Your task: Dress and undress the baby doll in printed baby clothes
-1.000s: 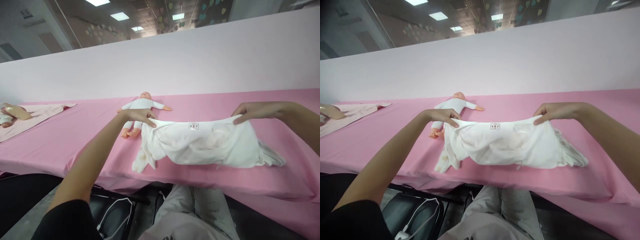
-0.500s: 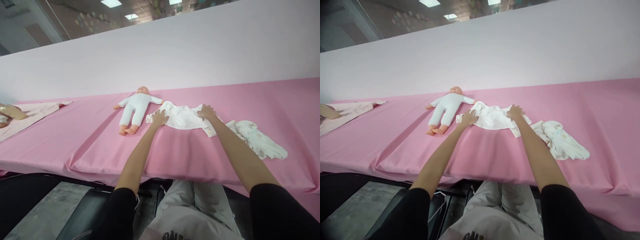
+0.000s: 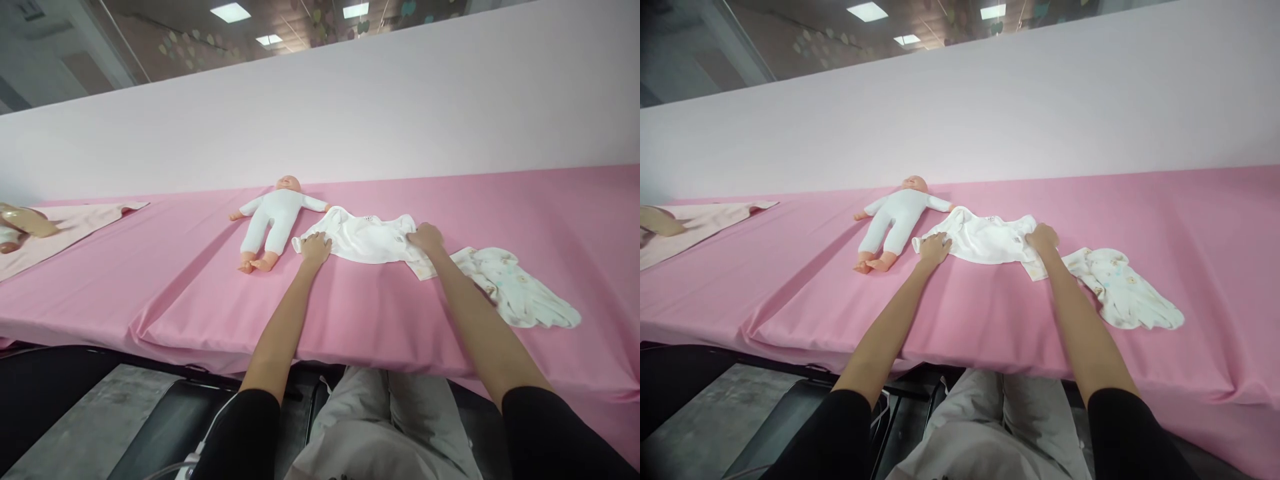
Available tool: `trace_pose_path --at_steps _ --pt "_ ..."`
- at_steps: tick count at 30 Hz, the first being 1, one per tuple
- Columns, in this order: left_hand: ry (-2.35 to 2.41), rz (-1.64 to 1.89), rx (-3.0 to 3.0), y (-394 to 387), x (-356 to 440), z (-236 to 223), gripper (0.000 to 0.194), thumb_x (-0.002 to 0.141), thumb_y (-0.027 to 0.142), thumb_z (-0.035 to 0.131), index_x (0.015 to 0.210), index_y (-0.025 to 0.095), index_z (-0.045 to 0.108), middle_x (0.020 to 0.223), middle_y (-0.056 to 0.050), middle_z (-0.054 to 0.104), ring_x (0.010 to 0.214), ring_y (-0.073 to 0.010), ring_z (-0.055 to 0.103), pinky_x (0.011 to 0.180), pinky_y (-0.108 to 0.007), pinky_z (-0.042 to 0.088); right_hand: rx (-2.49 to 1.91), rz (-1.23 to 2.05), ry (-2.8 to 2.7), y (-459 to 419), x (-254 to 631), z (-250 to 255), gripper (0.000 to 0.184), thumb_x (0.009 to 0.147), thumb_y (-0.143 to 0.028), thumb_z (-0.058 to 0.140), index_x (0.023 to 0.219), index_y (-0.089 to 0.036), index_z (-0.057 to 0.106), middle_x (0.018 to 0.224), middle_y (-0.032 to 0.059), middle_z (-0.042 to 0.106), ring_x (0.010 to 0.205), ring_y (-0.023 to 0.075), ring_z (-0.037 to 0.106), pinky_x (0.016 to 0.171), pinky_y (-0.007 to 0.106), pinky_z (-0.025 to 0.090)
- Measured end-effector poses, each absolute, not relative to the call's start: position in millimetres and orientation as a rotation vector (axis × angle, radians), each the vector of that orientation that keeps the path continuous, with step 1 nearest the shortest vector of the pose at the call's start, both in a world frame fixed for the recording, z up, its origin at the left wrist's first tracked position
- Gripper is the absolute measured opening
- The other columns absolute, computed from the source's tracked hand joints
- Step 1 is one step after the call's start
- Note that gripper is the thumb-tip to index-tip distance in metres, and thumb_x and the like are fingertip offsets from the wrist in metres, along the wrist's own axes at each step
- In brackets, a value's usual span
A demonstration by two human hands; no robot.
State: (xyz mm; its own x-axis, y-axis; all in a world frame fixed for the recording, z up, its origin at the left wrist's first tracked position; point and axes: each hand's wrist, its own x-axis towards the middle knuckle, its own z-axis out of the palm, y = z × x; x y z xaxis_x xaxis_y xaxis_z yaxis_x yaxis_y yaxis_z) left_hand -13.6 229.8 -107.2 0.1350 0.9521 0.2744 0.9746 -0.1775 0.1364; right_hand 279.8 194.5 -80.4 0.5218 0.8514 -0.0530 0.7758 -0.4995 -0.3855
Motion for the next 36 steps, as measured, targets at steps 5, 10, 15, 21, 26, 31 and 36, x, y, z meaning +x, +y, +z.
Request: trace_pose_path --at_steps 5,10,15,21,26,31,36 --pt "-1.991 -0.474 -2.293 233.0 -16.0 -106.1 0.039 0.088 0.025 0.034 0.117 0.019 0.059 0.107 -0.01 0.066 0.105 -0.0245 0.057 0.092 -0.038 0.037 -2.358 0.456 -1.588 197.5 274.0 -73.7 0.041 0.076 -0.03 0.062 0.111 -0.01 0.057 0.102 0.016 0.063 0.093 0.0268 0.06 0.07 0.031 0.047" --pt "-1.935 -0.568 -2.395 238.6 -24.5 -105.6 0.045 0.079 0.009 0.038 0.113 0.021 0.064 0.111 -0.007 0.066 0.109 -0.0211 0.054 0.09 -0.032 0.041 -2.398 0.343 -1.605 204.6 267.0 -78.3 0.038 0.076 -0.016 0.059 0.113 -0.01 0.054 0.103 0.0169 0.061 0.097 0.0279 0.06 0.074 0.033 0.048" --pt "-1.916 -0.525 -2.369 231.8 -22.1 -99.6 0.038 0.078 0.011 0.04 0.103 0.018 0.068 0.109 -0.008 0.065 0.098 -0.0224 0.06 0.078 -0.033 0.046 -2.413 0.216 -1.455 227.4 277.1 -78.6 0.04 0.084 -0.02 0.052 0.121 -0.009 0.048 0.113 0.0208 0.056 0.106 0.0298 0.055 0.081 0.037 0.046" --pt "-1.947 -0.397 -2.284 222.1 -15.6 -94.0 0.033 0.086 0.022 0.036 0.092 0.018 0.068 0.102 -0.009 0.064 0.085 -0.0228 0.063 0.068 -0.033 0.046 -2.458 0.152 -1.324 247.1 298.9 -79.7 0.041 0.085 -0.023 0.05 0.124 -0.009 0.048 0.114 0.0216 0.055 0.107 0.0306 0.055 0.082 0.04 0.046" --pt "-1.986 -0.434 -2.219 222.8 -15.4 -98.2 0.033 0.088 0.026 0.034 0.094 0.018 0.065 0.101 -0.009 0.063 0.092 -0.0243 0.06 0.069 -0.034 0.046 -2.566 0.161 -1.271 236.0 314.4 -81.0 0.035 0.082 -0.023 0.054 0.113 -0.008 0.058 0.107 0.0194 0.059 0.103 0.0307 0.057 0.082 0.04 0.046" --pt "-1.907 -0.488 -2.251 225.2 -14.9 -105.3 0.036 0.087 0.039 0.039 0.108 0.019 0.061 0.106 -0.01 0.063 0.103 -0.026 0.055 0.085 -0.038 0.042 -2.576 -0.177 -1.381 222.7 308.8 -79.8 0.039 0.083 -0.02 0.05 0.118 -0.004 0.053 0.119 0.025 0.05 0.113 0.0337 0.046 0.087 0.045 0.039" --pt "-1.893 -0.423 -2.404 231.0 -17.0 -110.4 0.048 0.09 0.046 0.034 0.128 0.023 0.049 0.133 -0.011 0.049 0.124 -0.0274 0.042 0.1 -0.043 0.033 -2.357 -0.365 -1.678 216.6 269.7 -93.2 0.035 0.087 -0.023 0.044 0.117 -0.006 0.052 0.119 0.021 0.05 0.112 0.0309 0.046 0.091 0.043 0.033"
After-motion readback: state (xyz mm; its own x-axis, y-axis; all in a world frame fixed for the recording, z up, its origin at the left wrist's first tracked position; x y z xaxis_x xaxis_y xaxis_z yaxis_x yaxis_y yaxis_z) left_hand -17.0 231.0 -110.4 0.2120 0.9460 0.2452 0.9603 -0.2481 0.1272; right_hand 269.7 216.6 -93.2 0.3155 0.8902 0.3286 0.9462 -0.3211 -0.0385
